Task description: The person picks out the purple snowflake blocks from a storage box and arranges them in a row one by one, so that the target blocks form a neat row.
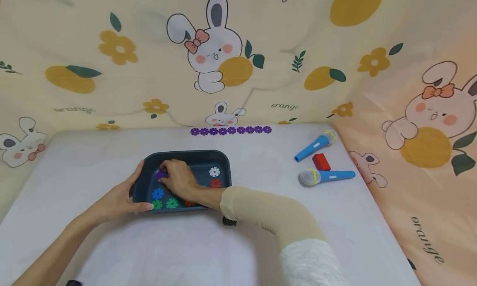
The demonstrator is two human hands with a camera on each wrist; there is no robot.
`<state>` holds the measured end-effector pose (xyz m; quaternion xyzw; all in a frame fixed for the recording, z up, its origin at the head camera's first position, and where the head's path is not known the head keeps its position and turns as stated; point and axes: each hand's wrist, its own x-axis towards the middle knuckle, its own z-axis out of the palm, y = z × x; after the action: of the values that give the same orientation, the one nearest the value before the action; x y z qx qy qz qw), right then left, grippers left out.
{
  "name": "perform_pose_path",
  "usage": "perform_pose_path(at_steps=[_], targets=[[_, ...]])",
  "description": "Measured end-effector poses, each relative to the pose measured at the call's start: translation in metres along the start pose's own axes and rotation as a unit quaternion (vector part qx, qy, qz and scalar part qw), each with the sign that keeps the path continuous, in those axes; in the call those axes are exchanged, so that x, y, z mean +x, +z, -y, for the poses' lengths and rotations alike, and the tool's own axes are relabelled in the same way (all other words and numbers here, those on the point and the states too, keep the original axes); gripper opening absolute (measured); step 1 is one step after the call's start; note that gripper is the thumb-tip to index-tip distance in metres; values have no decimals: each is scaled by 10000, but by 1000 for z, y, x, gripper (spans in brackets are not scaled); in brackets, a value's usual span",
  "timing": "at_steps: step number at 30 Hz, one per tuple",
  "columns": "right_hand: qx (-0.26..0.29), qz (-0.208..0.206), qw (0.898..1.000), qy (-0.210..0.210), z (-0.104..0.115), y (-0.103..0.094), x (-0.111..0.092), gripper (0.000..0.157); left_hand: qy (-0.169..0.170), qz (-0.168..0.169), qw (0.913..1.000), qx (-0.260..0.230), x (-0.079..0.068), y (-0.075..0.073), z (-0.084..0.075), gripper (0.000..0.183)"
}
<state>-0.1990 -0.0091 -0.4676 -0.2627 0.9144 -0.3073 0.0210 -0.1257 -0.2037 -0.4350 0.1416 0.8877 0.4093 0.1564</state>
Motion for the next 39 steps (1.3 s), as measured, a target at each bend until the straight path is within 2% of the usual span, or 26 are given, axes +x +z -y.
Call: perform_pose_path(at_steps=[6, 12, 17, 22, 30, 39], targets=[[-22, 209, 9998, -75, 0, -1, -4, 26, -8, -6, 10000, 2, 1, 1, -1, 126], [73, 215, 9988, -432, -1, -3, -5, 24, -10, -7, 10000, -57, 0, 2, -2, 125], [497, 386, 9960, -632, -4, -7, -2, 24, 48, -16, 10000, -84, -1, 1, -3, 124], [1165, 595, 9904, -446, -9, -14, -1, 20, 52, -22, 10000, -70, -1, 1, -3, 124], [1753, 551, 9830, -2, -13, -41, -5, 20, 1, -55, 10000, 33, -1, 0, -2, 126], [2108, 540, 9757, 248, -28, -89, -16, 27, -36, -56, 9999, 140, 1, 1, -7, 126]])
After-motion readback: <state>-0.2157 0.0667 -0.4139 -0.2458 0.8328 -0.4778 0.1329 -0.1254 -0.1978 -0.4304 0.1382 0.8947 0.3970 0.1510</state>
